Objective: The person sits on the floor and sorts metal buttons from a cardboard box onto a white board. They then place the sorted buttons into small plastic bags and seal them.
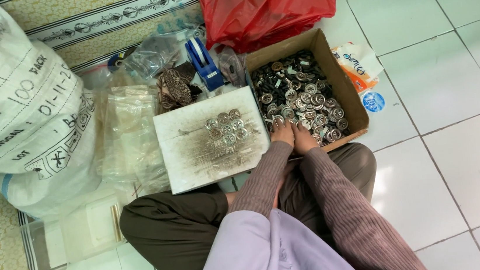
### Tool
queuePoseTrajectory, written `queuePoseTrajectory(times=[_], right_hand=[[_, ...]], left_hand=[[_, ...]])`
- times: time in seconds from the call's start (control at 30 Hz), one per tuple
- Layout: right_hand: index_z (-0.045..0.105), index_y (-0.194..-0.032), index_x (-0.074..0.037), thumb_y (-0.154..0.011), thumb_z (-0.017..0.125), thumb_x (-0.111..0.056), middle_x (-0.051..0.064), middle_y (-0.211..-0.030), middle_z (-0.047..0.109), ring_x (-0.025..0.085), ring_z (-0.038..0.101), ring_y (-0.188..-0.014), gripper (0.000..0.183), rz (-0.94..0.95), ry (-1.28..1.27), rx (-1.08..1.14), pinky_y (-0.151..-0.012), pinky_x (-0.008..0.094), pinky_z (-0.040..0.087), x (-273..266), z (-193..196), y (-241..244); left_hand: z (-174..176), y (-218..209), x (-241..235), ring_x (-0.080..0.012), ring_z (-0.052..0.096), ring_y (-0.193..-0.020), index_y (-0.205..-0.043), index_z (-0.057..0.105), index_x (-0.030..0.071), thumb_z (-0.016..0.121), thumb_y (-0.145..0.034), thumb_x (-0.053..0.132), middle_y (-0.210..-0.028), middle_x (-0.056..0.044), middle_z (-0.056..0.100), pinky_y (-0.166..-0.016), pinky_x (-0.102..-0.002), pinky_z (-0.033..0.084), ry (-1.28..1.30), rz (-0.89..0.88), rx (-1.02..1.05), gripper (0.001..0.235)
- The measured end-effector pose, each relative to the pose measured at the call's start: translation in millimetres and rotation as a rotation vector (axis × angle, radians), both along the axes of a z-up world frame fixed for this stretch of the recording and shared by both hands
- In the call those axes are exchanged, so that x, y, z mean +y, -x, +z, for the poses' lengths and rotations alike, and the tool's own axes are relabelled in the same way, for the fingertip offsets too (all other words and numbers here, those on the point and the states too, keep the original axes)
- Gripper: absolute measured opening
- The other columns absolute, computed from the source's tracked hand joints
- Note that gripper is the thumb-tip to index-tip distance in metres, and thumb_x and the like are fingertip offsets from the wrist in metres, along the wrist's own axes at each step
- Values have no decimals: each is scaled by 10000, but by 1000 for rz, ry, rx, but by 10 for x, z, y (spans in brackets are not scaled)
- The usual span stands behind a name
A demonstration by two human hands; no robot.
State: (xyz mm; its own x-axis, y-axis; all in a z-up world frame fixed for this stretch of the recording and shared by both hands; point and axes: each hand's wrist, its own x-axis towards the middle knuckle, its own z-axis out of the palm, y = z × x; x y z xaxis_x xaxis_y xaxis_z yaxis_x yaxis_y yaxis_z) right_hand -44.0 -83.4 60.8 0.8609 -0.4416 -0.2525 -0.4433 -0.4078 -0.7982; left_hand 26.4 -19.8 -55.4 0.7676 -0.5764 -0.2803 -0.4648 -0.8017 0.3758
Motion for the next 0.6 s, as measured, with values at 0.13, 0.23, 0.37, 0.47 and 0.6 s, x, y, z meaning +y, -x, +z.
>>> queuePoseTrajectory(times=[0.13, 0.23, 0.37, 0.47, 0.6], right_hand=[[596, -1378, -67, -1033, 629, -316, 236, -1351, 603, 439, 526, -1318, 427, -24, -24, -8, -1057, 607, 456, 5, -46, 25], [613, -1351, -64, -1021, 640, -293, 236, -1326, 612, 440, 539, -1300, 402, -40, -45, -22, -1047, 602, 462, 25, -77, 40], [640, -1310, -60, -1003, 657, -259, 236, -1288, 627, 440, 557, -1271, 366, -56, -72, -52, -1032, 596, 472, 51, -76, 23], [658, -1283, -58, -991, 669, -236, 235, -1263, 637, 441, 570, -1253, 342, -58, -88, -71, -1022, 591, 479, 63, -64, 13], [684, -1242, -54, -973, 686, -201, 234, -1226, 651, 442, 588, -1224, 307, -66, -110, -102, -1006, 584, 489, 64, -58, 7]], left_hand=[[-75, 160, 7, -435, 534, -1314, -1515, 442, 83, 620, -939, 218, -1534, -307, 400, -902, -547, 532, -265, -129, -78, 618], [-12, 219, 29, -381, 617, -1200, -1485, 473, 94, 660, -941, 214, -1523, -269, 436, -893, -492, 506, -279, -92, -119, 587], [-418, 197, -22, -360, 648, -1041, -1289, 602, 89, 654, -920, 143, -1233, -224, 606, -769, -469, 480, -193, -82, -219, 377], [-601, 200, -35, -318, 653, -825, -1116, 672, 74, 670, -866, 104, -1012, -195, 654, -656, -447, 456, -135, -89, -263, 252], [-580, 202, -22, -264, 661, -622, -905, 683, 61, 619, -847, 50, -747, -119, 646, -573, -416, 486, -41, -56, -353, 87]])
